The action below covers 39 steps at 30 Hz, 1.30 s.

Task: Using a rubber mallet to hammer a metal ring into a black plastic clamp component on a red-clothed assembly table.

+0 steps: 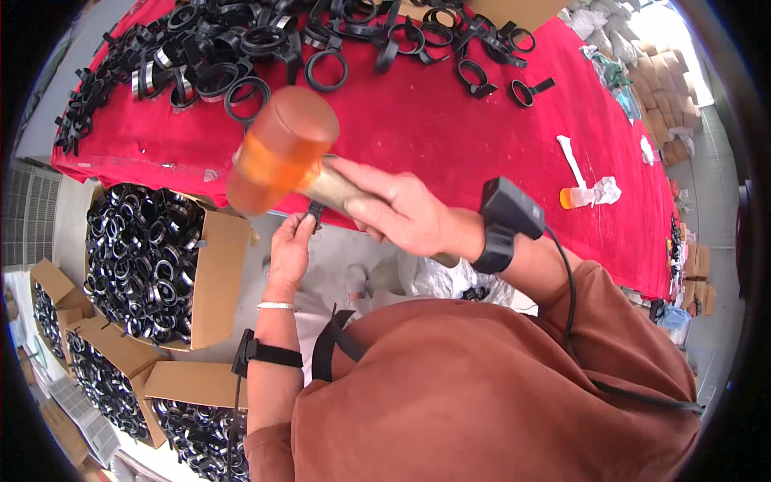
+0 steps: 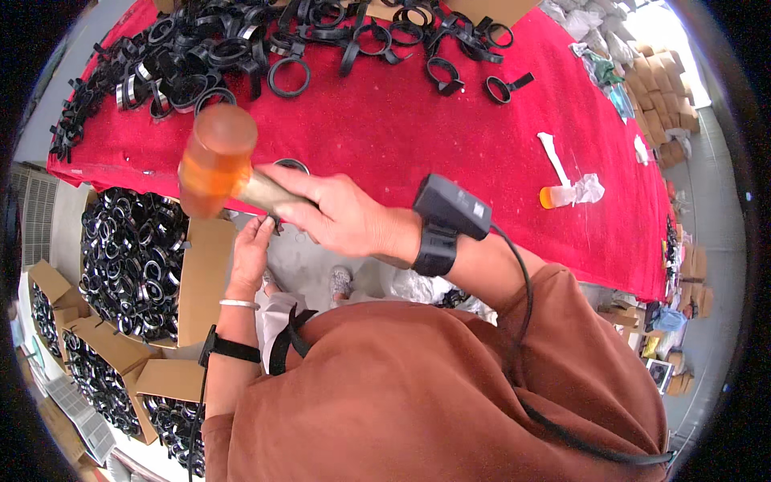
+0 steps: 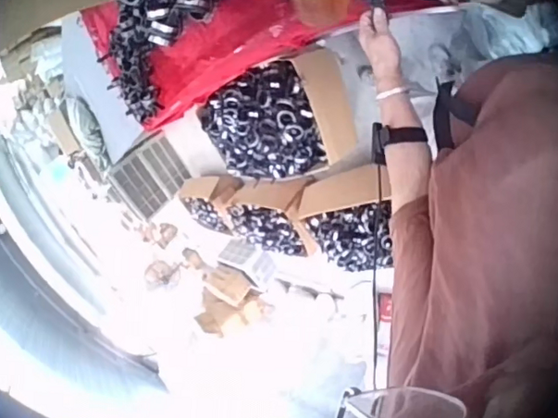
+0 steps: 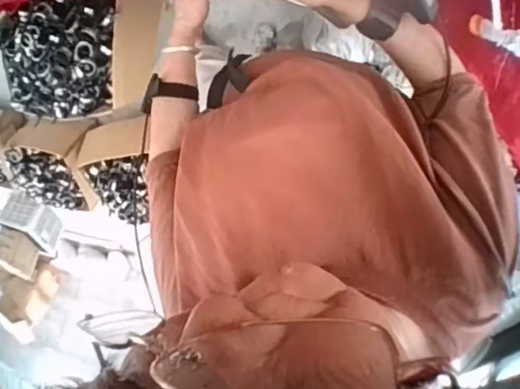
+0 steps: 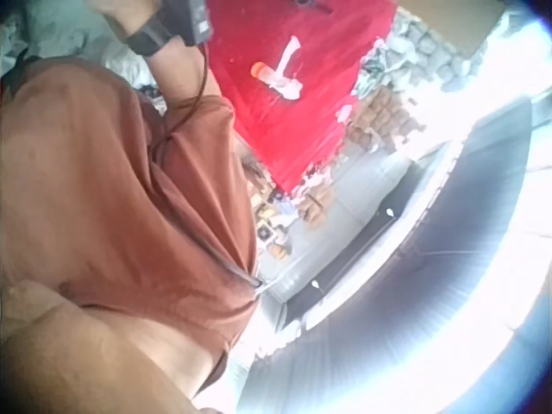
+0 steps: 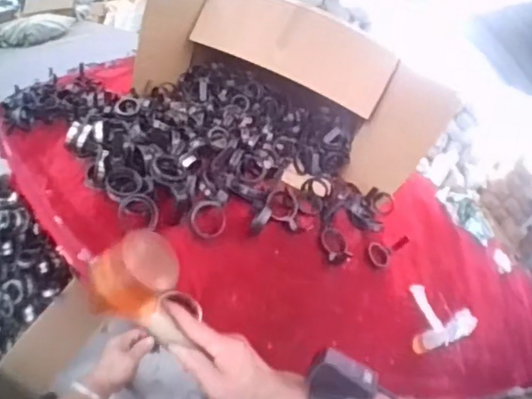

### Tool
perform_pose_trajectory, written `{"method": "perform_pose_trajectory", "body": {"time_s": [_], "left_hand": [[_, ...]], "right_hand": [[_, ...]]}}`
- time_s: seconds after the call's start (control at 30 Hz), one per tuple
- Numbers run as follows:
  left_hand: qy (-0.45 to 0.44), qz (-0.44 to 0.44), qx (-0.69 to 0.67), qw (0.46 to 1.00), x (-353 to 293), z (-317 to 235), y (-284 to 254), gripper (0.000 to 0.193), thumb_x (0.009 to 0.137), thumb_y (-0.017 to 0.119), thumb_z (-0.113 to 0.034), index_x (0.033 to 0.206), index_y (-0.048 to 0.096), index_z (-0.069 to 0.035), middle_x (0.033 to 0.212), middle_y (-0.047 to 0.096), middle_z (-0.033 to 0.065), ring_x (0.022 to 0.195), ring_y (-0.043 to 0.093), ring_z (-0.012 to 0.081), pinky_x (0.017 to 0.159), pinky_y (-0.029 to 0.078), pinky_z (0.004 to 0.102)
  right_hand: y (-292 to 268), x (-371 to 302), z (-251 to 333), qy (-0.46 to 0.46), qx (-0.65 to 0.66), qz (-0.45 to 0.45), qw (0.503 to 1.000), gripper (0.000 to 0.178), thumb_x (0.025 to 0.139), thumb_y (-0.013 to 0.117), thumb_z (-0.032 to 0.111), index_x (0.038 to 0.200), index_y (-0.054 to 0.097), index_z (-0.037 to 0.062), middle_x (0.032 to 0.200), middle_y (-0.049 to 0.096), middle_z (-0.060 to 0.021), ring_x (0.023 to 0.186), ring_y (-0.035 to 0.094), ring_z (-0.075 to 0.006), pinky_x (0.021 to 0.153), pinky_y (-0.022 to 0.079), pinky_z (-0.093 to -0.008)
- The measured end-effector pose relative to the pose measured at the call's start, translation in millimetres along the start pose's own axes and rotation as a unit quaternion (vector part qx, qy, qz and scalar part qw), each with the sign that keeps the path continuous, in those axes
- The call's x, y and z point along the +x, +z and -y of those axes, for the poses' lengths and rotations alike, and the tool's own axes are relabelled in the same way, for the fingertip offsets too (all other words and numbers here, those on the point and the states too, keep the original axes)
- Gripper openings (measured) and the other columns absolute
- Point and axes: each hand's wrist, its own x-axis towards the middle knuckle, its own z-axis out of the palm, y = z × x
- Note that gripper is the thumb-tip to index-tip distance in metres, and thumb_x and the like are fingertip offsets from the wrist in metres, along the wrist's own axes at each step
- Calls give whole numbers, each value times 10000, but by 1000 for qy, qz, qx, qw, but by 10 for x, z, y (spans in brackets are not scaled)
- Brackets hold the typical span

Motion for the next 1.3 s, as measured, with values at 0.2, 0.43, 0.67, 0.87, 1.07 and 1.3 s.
{"method": "perform_pose_trajectory", "body": {"time_s": [0.2,0.43,0.67,0.87,1.07,1.3], "left_hand": [[-34,-10,-32,999,13,-114,112,204,889,552,-186,957,611,-3,849,591,6,795,481,83,749,398,242],[-29,-12,-16,999,16,-88,41,217,900,540,-215,914,610,-11,827,584,1,771,473,83,730,396,242],[-41,-22,-25,999,-53,-69,405,284,913,525,-253,917,606,18,820,596,18,775,490,91,736,401,240],[-65,32,-36,997,-82,-312,484,287,917,503,-243,887,595,27,814,602,36,771,514,107,752,406,249],[-11,137,68,988,-78,-201,405,303,930,447,-282,887,580,-14,814,590,44,816,529,135,806,397,279],[-19,194,70,978,99,-75,462,309,931,451,-253,837,580,12,813,591,56,793,506,137,776,400,281]], "right_hand": [[-65,69,-539,82,-106,36,990,474,945,445,230,1379,335,78,698,528,-52,571,497,-84,565,450,-257],[-41,44,-182,-20,-43,-33,998,487,942,449,200,1395,314,83,724,530,-2,573,483,-52,544,433,-213],[-189,-506,-466,63,-99,-193,974,426,854,593,193,1230,489,20,903,626,-190,781,631,-182,692,492,-313],[-219,-861,-663,178,-68,-215,958,350,846,616,235,1080,538,-13,807,620,-165,720,618,-213,634,478,-331],[-173,-1074,-693,168,-77,-226,956,355,855,600,228,1099,503,-11,834,607,-185,751,614,-264,655,475,-373],[-111,-1155,-603,117,-93,-235,961,365,854,592,171,1154,480,-4,925,602,-208,810,619,-308,685,477,-375]]}}
